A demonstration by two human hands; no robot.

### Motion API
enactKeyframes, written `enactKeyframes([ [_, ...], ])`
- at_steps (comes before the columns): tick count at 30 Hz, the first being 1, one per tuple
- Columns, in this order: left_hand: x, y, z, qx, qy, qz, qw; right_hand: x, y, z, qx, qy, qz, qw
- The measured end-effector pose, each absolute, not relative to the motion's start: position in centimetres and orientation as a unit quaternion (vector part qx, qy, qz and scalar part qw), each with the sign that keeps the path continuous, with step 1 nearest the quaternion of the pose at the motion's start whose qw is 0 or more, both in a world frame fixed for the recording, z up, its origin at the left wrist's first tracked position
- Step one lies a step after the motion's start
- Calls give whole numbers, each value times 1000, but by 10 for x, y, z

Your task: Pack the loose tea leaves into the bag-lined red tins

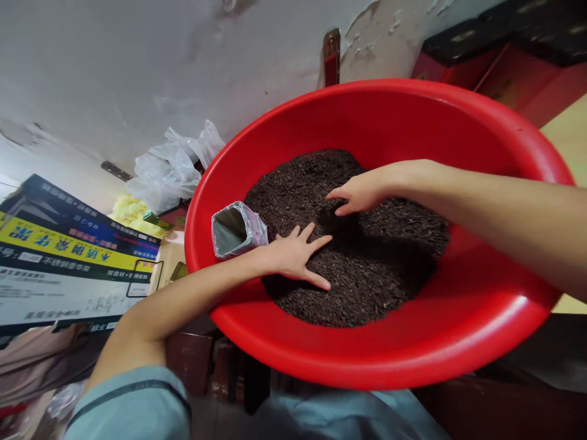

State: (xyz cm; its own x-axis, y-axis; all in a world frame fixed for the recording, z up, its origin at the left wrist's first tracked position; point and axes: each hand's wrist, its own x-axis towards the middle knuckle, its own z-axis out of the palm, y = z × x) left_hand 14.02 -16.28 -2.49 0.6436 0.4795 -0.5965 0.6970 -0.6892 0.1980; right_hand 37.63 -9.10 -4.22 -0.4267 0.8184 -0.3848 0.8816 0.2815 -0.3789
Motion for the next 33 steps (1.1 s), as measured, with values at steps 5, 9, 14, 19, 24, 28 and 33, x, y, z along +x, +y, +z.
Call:
enactKeyframes([
  [5, 142, -174, -36, 857, 355, -275, 254, 384, -84, -39, 543, 795, -264, 55],
  [9, 144, -179, -29, 863, 330, -254, 285, 390, -81, -36, 550, 789, -269, 53],
  [14, 149, -178, -32, 863, 322, -254, 296, 398, -75, -45, 549, 791, -269, 38],
  [19, 152, -173, -35, 880, 315, -222, 277, 391, -81, -35, 559, 785, -262, 54],
  [24, 148, -165, -20, 866, 348, -191, 304, 380, -93, -13, 552, 795, -235, 96],
  [28, 141, -160, 5, 859, 379, -127, 321, 385, -88, -23, 546, 803, -227, 68],
  [33, 127, -150, 43, 844, 416, -24, 337, 389, -79, -38, 548, 796, -254, 37],
])
